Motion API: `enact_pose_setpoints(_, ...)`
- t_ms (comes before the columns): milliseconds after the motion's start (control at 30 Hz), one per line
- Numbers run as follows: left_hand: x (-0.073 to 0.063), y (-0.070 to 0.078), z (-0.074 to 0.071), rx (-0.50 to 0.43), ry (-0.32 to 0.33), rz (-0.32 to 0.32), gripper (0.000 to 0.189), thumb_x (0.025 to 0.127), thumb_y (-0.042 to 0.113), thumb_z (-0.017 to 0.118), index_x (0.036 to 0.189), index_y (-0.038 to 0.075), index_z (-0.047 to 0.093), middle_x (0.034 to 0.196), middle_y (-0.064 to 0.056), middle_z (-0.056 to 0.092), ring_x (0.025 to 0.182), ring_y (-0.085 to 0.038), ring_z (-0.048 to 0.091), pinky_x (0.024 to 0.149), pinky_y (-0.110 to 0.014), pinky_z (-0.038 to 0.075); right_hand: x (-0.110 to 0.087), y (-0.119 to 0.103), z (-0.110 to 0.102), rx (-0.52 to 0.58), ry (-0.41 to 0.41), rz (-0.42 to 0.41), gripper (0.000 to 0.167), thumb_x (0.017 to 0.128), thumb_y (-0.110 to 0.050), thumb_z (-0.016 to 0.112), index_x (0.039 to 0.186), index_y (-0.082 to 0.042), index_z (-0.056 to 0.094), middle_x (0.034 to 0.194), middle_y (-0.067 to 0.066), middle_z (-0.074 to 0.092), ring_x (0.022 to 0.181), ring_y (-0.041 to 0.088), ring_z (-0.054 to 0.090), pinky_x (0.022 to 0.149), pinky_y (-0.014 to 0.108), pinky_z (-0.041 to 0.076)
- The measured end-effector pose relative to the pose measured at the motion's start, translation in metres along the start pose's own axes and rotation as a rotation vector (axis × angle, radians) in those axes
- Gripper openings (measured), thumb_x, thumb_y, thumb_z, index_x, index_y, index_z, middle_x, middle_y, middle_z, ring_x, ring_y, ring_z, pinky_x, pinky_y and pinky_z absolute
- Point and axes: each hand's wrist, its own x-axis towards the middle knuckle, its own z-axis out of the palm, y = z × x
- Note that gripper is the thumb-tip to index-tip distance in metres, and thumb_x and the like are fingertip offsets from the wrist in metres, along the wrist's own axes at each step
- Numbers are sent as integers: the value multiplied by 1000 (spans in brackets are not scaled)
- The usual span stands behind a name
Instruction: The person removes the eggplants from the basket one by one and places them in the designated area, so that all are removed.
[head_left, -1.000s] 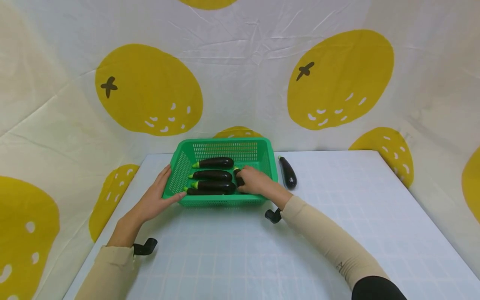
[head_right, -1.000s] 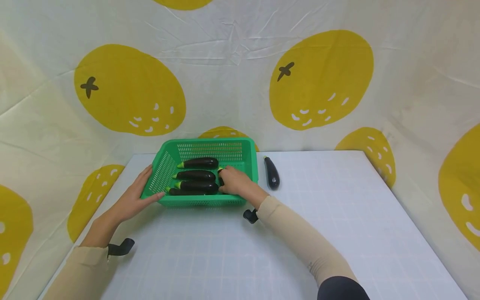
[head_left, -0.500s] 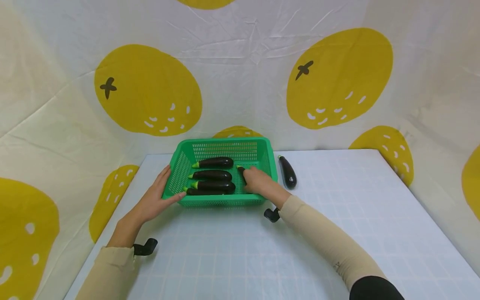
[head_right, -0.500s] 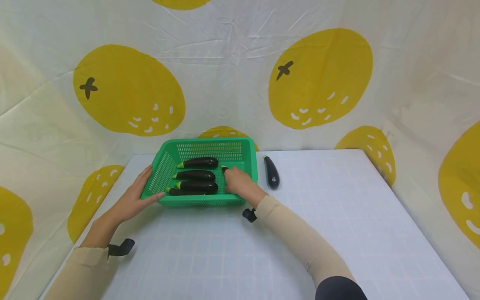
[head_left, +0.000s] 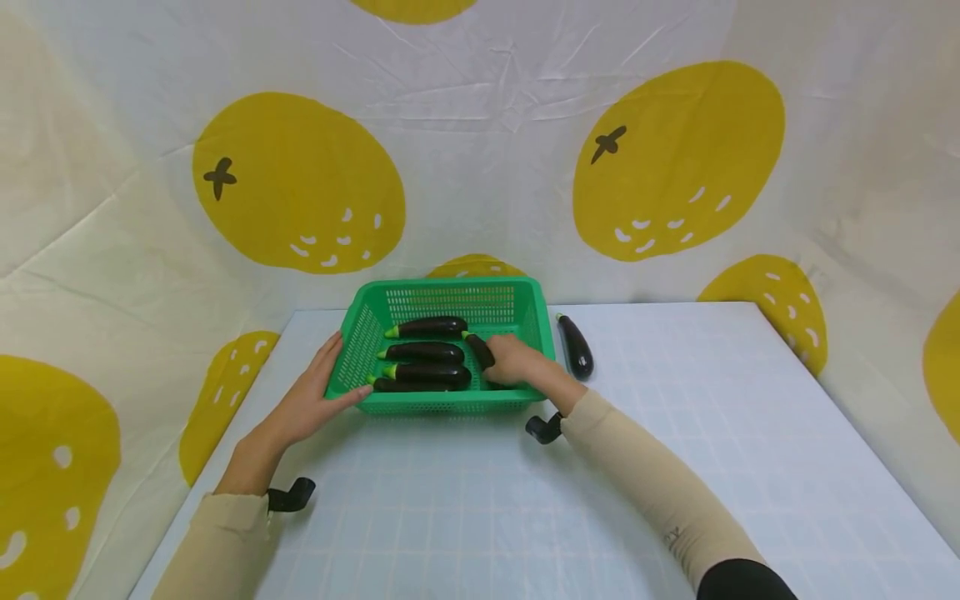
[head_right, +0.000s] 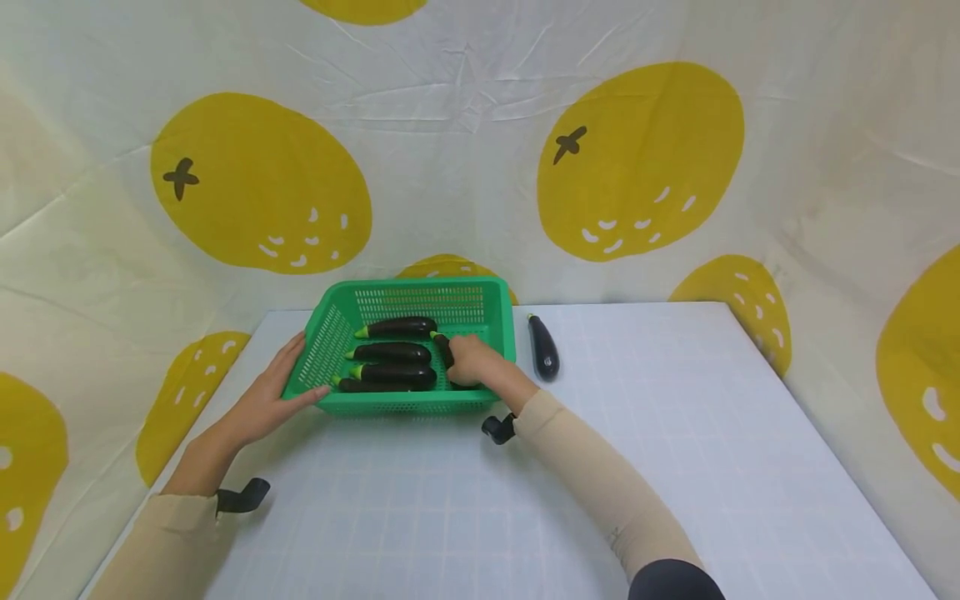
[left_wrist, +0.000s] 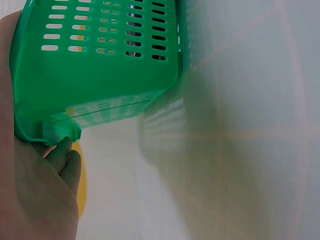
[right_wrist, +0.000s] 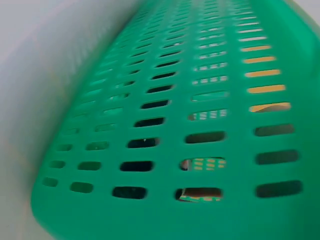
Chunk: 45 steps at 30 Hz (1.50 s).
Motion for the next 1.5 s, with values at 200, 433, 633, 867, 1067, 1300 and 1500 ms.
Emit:
enact_pose_setpoints(200,-1,2,1,-3,-3,2,104,95,56,65,165,9,4,172,-10,0,154,-45,15,113,-74,22,-5,-2,-8,70,5,-11,44,96,-15,70,134,4,58,122,16,64,104,27,59,90,41,52)
enact_pose_setpoints(433,-1,1,-1,7,-2,3,104,95,56,65,165,9,4,172,-11,1,154,-45,15,113,-74,22,-12,-6,-19,86,10,-55,54,96,-17,70,142,7,53,136,22,61,123,34,59,102,46,51)
enact_pose_setpoints(633,1,-1,-1,14,-1,1,104,95,57,64,165,9,4,172,-11,1,154,-44,15,113,-74,22,-18,-8,-27,118,25,-85,56,95,-18,72,143,6,54,132,21,64,115,30,62,96,42,54)
enact_pose_setpoints(867,0,-2,-1,9,0,0,104,95,56,64,166,10,4,172,-10,1,154,-45,15,113,-75,22,-28,-7,-37,177,56,-92,59,96,-17,71,147,4,50,131,21,64,108,28,63,87,38,57)
enact_pose_setpoints(1067,0,-1,0,7,2,4,104,95,57,65,166,11,4,173,-9,1,154,-44,15,113,-75,22,-34,-1,-41,224,86,-101,61,97,-19,70,149,2,48,134,21,63,112,30,64,88,40,58)
enact_pose_setpoints(1300,1,-1,0,8,-3,2,104,95,57,65,166,11,4,173,-9,0,154,-44,15,113,-75,22,-42,4,-48,262,94,-106,63,97,-18,70,151,2,45,132,21,64,106,29,67,80,36,60)
enact_pose_setpoints(1500,0,0,0,10,-2,2,104,95,56,65,166,10,4,172,-10,1,153,-45,15,113,-75,22,-49,8,-57,236,130,-126,65,97,-18,71,152,3,44,134,22,62,106,31,69,76,34,60)
